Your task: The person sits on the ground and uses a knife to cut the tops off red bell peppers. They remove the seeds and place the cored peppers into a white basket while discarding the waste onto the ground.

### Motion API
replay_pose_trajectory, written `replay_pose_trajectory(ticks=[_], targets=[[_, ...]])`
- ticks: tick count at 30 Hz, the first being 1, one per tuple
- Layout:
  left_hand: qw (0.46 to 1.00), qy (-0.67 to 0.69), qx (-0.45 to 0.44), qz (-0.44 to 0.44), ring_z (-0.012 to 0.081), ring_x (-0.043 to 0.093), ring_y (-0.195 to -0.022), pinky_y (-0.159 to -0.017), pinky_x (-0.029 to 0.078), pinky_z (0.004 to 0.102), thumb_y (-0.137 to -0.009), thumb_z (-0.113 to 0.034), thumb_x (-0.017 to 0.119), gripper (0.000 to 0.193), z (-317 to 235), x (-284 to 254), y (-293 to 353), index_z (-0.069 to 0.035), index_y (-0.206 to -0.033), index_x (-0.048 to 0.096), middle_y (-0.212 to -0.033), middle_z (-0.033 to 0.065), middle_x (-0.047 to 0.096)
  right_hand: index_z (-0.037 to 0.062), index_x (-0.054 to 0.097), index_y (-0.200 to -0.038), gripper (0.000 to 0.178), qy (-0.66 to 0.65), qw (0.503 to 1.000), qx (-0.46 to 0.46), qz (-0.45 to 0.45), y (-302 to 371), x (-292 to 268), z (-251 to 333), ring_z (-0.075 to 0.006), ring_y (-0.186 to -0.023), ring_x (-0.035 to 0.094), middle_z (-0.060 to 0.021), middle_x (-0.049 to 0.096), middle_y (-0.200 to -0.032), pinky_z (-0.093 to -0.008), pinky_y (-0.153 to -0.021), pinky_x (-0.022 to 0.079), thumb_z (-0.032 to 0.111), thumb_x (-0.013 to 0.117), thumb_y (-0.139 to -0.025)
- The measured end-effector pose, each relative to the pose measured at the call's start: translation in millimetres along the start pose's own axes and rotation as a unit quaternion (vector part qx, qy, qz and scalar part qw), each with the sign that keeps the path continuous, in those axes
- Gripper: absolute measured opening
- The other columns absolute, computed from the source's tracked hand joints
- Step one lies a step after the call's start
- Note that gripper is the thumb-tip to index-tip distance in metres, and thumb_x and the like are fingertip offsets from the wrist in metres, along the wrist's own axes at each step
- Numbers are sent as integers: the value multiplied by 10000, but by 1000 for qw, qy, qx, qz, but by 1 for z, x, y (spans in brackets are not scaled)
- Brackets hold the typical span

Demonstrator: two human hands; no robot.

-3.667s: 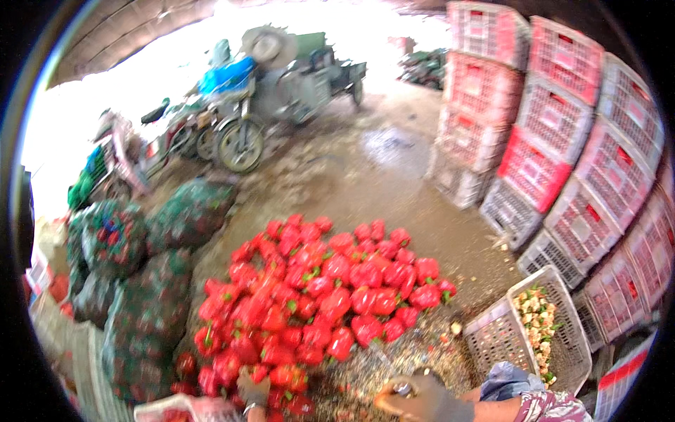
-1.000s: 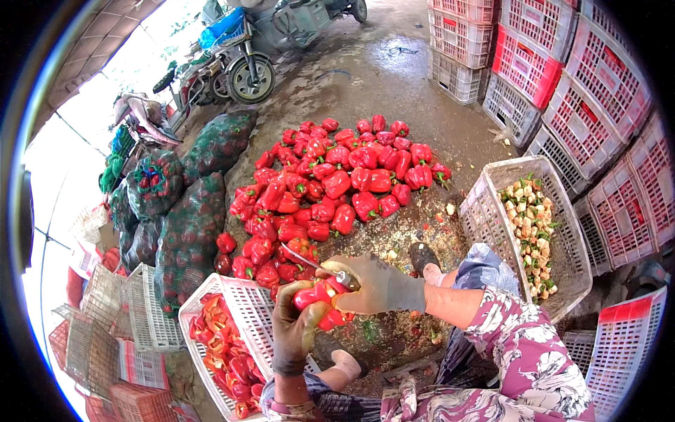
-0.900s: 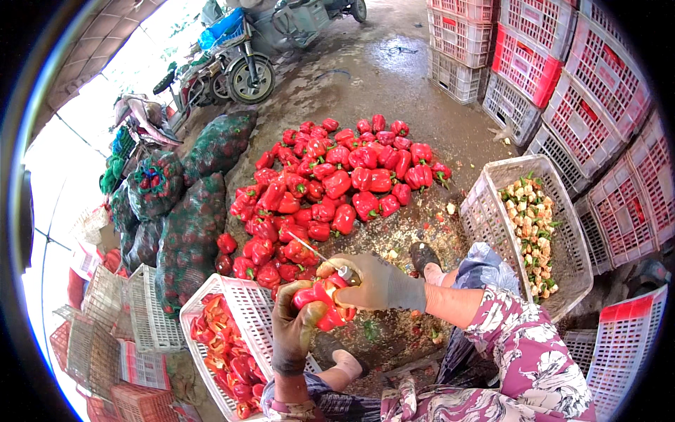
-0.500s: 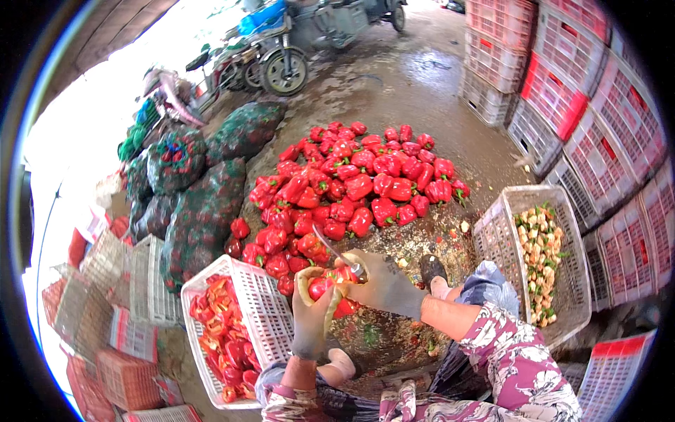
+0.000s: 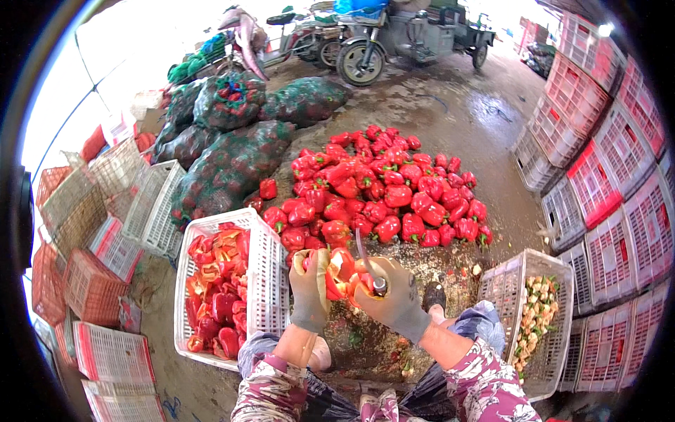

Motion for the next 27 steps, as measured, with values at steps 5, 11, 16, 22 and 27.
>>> replay_pose_trajectory(ticks=[5, 11, 16, 22, 27], targets=[[991, 104, -16, -78, 133, 608, -889, -786, 532, 304, -927, -186, 708, 310, -17, -24, -2, -40, -1128, 523, -976, 65, 613, 44, 616, -1125, 299, -221, 953, 197, -67, -5, 27, -12, -120, -604, 613, -68, 653, -814, -260, -547, 511, 13, 660, -831], [960, 268, -20, -81, 132, 614, -842, -714, 541, 319, -884, -227, 745, 342, -25, -33, -16, -76, -1104, 531, -944, 39, 614, 91, 551, -1170, 261, -465, 787, 376, -149, -8, 45, -57, -39, -423, 379, 40, 487, -618, -188, -331, 278, 107, 616, -918], [959, -40, 155, -233, 107, 526, -713, -639, 480, 291, -878, -246, 732, 388, -63, -70, -16, -1, -1044, 481, -836, 45, 563, 48, 564, -1194, 299, -356, 886, 209, -211, -34, 29, -20, -57, -485, 505, -39, 617, -820, -204, -367, 389, 63, 638, -904], [978, 173, 37, -111, 101, 583, -699, -613, 489, 257, -909, -204, 726, 329, -33, -83, -28, -47, -1034, 466, -850, 41, 592, 18, 571, -1307, 440, -239, 969, 42, -37, -98, 95, 112, -144, -928, 655, -101, 664, -1098, -245, -767, 545, 49, 691, -884], [943, 320, -84, 19, 178, 661, -848, -709, 575, 342, -937, -323, 704, 352, -37, -56, -24, -76, -1094, 509, -997, 62, 634, 20, 582, -1323, 556, -297, 946, 49, 118, -120, 118, 128, -127, -1015, 625, -74, 676, -1131, -276, -851, 531, 167, 809, -837]])
Point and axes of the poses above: each hand's wrist, its own y-axis away from the middle knuckle, its own x-axis out of the palm, z = x × y, the point moved 4 cm from there along -y, towards the middle knuckle
